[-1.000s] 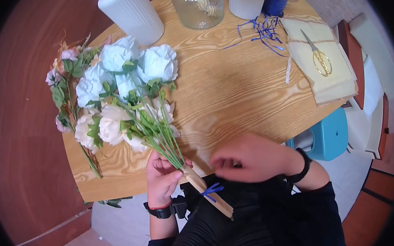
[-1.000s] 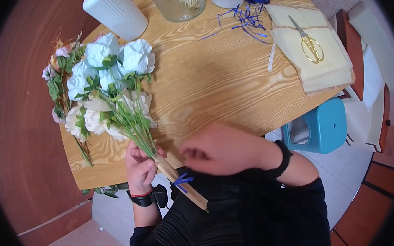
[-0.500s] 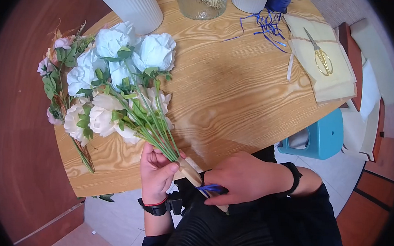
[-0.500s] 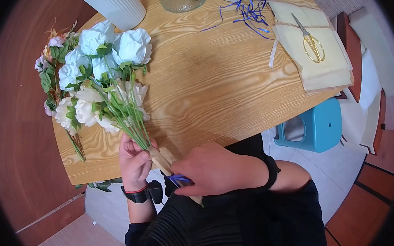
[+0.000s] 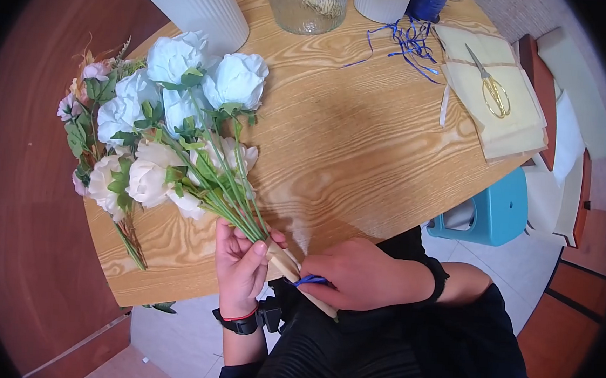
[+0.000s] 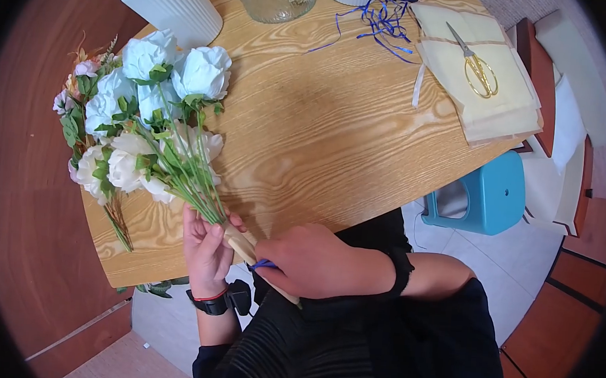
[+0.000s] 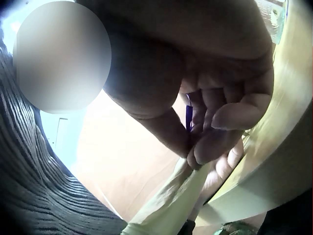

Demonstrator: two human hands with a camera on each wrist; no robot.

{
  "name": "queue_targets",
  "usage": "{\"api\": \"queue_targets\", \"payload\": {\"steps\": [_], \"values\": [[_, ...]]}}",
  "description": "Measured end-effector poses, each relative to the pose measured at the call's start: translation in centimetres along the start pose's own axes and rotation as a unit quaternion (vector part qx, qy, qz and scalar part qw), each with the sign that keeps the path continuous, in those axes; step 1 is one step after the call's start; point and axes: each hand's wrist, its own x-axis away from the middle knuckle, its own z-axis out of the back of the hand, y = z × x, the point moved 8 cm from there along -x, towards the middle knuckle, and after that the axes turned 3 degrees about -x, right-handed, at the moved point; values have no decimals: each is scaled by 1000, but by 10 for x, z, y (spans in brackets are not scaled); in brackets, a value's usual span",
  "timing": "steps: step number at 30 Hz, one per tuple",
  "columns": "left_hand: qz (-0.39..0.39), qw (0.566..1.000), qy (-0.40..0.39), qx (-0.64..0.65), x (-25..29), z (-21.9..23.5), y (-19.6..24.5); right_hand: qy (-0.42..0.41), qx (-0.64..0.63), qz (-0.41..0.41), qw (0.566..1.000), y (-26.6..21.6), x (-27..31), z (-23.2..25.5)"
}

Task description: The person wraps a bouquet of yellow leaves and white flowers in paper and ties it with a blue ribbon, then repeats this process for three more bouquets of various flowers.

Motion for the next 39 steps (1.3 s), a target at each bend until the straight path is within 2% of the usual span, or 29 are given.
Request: {"api": "queue_targets", "payload": {"steps": [2,5,8,14,23,29,39], "values": [[4,1000,-4,3,0,-1,0,38,-33,23,998,2,-2,4],[37,999,-24,-1,0,-4,-1,72,-78,13,994,8,-6,14],[39,999,-27,-17,0,-12,0,96,-104,-2,990,17,-11,14],[30,999,-17,-38,-3,-15,3,164,-111,22,980,21,-19,19],[17,999,-18,-43,0,-11,2,145,-109,28,983,25,-21,15],[26,999,-13,-37,0,-11,3,101,-76,-9,992,25,-21,12],[23,999,-15,-32,-1,-13,4,109,-43,-19,993,24,-24,11]]}}
